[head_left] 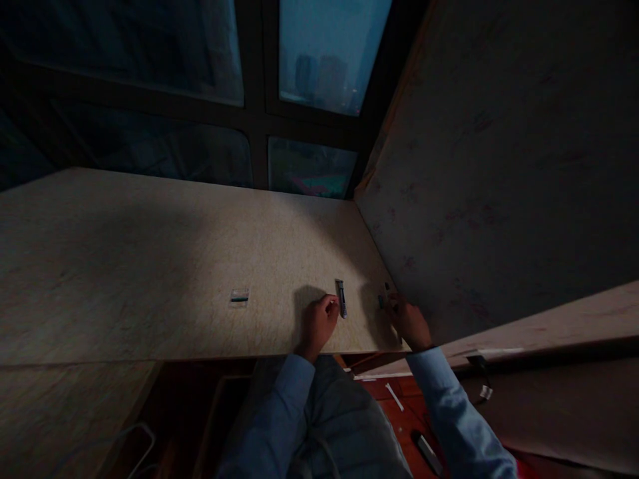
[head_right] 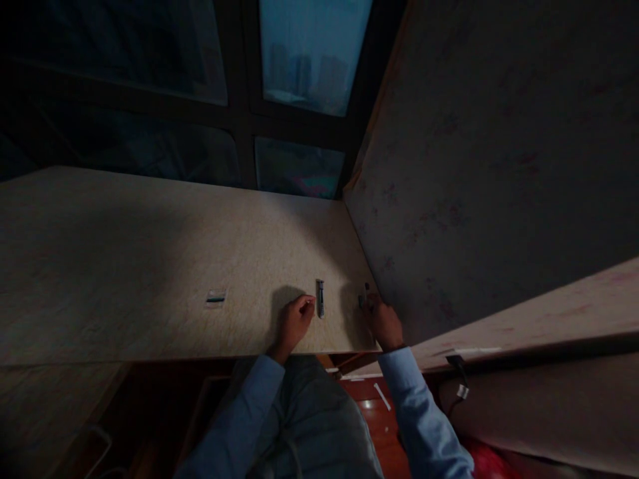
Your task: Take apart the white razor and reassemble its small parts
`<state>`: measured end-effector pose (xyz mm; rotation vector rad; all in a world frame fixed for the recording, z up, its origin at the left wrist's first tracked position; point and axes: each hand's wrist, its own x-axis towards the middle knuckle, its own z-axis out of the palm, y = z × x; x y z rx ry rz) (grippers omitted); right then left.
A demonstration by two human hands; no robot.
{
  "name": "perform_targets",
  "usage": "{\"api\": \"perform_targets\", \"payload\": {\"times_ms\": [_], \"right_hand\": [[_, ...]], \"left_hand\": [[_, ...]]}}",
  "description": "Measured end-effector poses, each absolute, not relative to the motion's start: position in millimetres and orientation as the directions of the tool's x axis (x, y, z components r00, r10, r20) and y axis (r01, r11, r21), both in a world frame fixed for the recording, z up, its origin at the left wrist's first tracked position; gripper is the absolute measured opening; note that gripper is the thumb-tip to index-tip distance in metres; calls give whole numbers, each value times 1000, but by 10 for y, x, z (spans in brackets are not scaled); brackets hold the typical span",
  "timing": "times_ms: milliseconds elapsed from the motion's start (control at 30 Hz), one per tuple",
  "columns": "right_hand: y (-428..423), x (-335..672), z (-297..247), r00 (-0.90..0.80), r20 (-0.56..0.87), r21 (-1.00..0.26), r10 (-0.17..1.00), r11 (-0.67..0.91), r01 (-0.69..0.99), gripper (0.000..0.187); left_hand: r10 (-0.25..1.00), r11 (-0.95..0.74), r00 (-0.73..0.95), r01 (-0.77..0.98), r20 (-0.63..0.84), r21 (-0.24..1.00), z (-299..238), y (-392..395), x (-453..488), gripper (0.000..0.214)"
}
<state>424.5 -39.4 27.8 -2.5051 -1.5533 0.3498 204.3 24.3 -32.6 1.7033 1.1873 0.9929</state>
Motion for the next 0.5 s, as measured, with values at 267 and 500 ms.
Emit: {"api": "perform_targets", "payload": {"times_ms": [267, 500], "right_hand": [[-339, 4378, 196, 403, -188, -211, 896, -437, 874, 30], [-385, 4433, 110, 354, -148, -233, 924, -380, 895, 32]], "left_hand": [[957, -211, 262, 325, 126, 922, -285, 238, 2032, 17], [958, -208, 257, 327, 125, 922, -300, 224, 2039, 17]]}}
